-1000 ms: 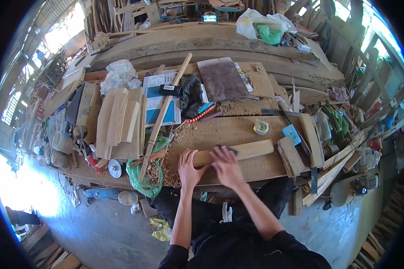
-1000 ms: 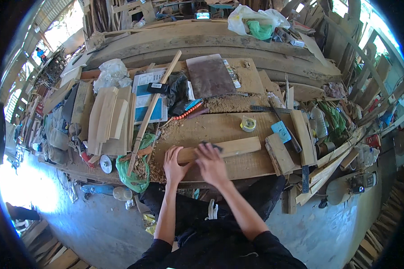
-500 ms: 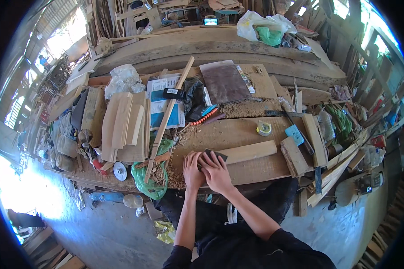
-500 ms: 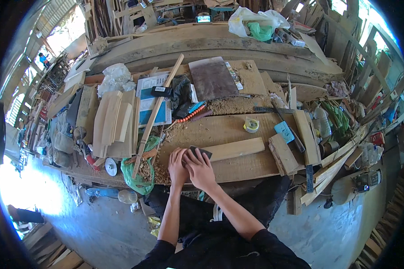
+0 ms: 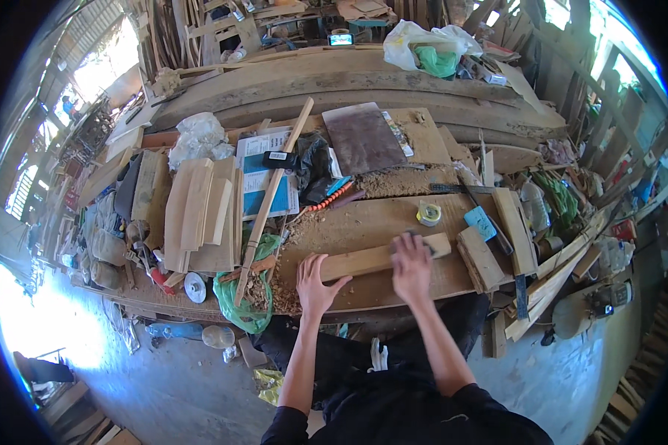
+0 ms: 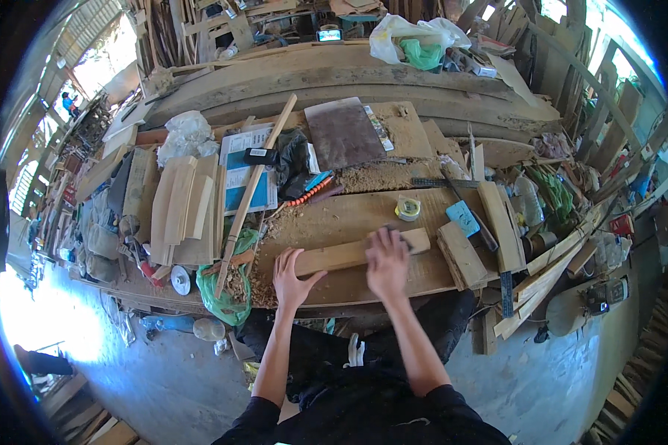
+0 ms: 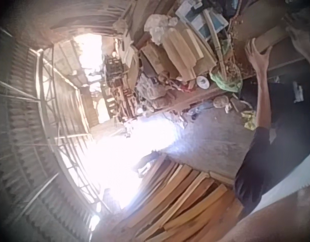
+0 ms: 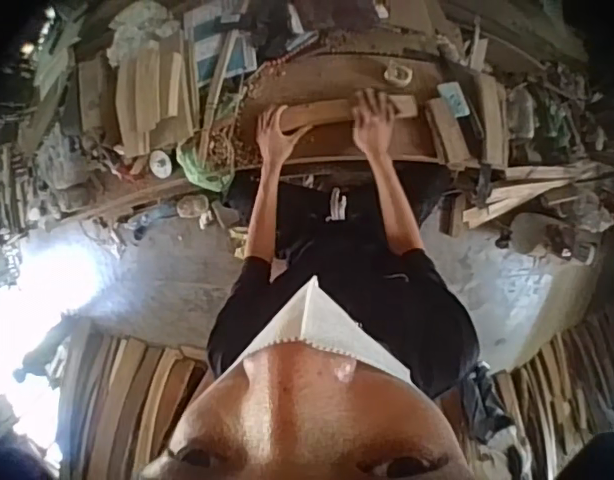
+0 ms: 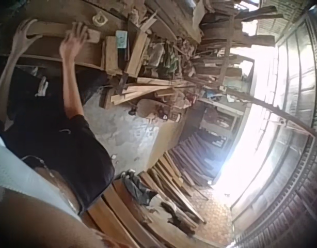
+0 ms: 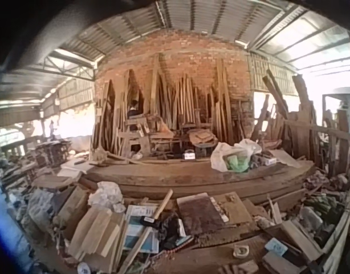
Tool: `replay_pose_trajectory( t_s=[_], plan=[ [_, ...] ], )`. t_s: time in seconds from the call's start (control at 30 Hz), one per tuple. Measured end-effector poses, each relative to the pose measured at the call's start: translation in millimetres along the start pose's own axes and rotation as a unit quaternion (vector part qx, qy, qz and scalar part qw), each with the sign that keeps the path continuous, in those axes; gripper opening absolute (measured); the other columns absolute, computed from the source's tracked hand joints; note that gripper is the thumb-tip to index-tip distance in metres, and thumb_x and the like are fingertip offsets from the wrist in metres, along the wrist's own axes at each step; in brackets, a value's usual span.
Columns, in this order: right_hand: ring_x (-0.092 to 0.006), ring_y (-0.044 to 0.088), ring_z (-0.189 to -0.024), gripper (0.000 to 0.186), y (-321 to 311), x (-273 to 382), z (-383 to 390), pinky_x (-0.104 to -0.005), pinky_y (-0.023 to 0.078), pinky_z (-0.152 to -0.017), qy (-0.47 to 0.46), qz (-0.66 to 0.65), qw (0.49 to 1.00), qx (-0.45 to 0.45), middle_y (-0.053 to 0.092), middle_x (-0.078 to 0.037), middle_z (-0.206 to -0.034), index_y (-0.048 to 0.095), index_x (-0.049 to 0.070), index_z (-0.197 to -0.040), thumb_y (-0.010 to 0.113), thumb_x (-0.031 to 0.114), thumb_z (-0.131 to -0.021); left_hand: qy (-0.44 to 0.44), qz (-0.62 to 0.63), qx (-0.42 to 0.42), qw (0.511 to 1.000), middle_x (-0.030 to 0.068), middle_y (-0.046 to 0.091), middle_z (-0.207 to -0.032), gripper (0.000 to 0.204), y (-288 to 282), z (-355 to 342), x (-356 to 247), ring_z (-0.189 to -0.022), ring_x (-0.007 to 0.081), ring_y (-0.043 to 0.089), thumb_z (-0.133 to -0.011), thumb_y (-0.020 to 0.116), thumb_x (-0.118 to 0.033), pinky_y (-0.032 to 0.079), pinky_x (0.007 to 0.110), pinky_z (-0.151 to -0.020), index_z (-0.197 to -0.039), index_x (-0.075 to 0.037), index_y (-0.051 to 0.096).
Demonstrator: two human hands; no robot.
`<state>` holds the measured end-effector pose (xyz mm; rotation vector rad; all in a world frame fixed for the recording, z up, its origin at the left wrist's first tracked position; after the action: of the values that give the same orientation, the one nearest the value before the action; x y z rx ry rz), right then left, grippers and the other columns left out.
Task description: The person uses a try square to mark a piece of wood on a workbench. They then use a chisel and a wooden mallet to carve and shape the wood. The person also uses a sanding block to smooth the surface of the wood and a tape measure to measure its length.
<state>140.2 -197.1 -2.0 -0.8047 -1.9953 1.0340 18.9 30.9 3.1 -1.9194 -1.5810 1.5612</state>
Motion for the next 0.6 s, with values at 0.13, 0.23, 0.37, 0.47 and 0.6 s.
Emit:
replay_pose_trajectory(
  t_s=[0.13,0.23,0.37,0.47,0.6],
  plan=[
    [-0.0357,0.041,-0.155,0.045,27.7,101.4,16.7,-0.0541,0.029,-0.126,-0.113,-0.157,0.976,0.098,0.054,-0.010,-0.161,0.062,0.015,-0.149,0.059,0.024,-0.105,-0.002,0.008,0.019,1.000,0.0137,0.065,-0.135,0.071,7.1,-1.2,2.0,-0.133,0.0389,0.057,-0.075,0.092,-0.036,0.043,0.052,-0.117,-0.134,-0.008,0.064],
    [-0.0352,0.042,-0.154,0.046,26.1,128.4,15.2,-0.0535,0.030,-0.126,-0.148,-0.215,0.960,0.098,0.054,-0.010,-0.161,0.062,0.016,-0.149,0.060,0.024,-0.104,-0.004,-0.003,0.000,1.000,0.0138,0.065,-0.135,0.068,12.5,1.3,25.7,-0.133,0.0394,0.056,-0.075,0.091,-0.031,0.044,0.051,-0.116,-0.133,-0.009,0.065],
    [-0.0346,0.043,-0.154,0.044,10.2,54.2,2.7,-0.0518,0.029,-0.127,-0.082,-0.130,0.984,0.092,0.057,-0.010,-0.159,0.065,0.015,-0.147,0.059,0.027,-0.105,-0.001,0.000,-0.003,1.000,0.0135,0.066,-0.133,0.074,2.7,-1.0,-1.5,-0.129,0.0386,0.059,-0.067,0.098,-0.035,0.048,0.050,-0.111,-0.130,-0.009,0.067],
    [-0.0352,0.044,-0.153,0.043,-9.4,-27.7,-3.9,-0.0516,0.028,-0.127,0.000,-0.061,0.998,0.013,0.057,-0.011,-0.158,0.065,0.016,-0.147,0.059,0.027,-0.105,0.001,0.008,-0.010,1.000,0.0136,0.066,-0.132,0.075,0.9,-0.7,-4.0,-0.129,0.0380,0.059,-0.068,0.098,-0.040,0.048,0.050,-0.110,-0.128,-0.008,0.067],
    [-0.0366,0.044,-0.152,0.044,-16.8,-71.6,-8.4,-0.0524,0.028,-0.127,0.071,-0.046,0.996,-0.010,0.057,-0.012,-0.158,0.065,0.014,-0.147,0.058,0.027,-0.105,-0.004,-0.003,-0.001,1.000,0.0139,0.066,-0.133,0.075,3.8,-1.8,-3.3,-0.129,0.0380,0.059,-0.069,0.098,-0.042,0.049,0.050,-0.110,-0.128,-0.008,0.067]
  ],
)
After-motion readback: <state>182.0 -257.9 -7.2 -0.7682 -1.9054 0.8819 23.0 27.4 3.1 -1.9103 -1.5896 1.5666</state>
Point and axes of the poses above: each hand's wrist, its own z-axis away from the middle knuckle, its own y-axis out of the palm, x = y × z, the point moved 3 cm from there along -z, towards the middle knuckle
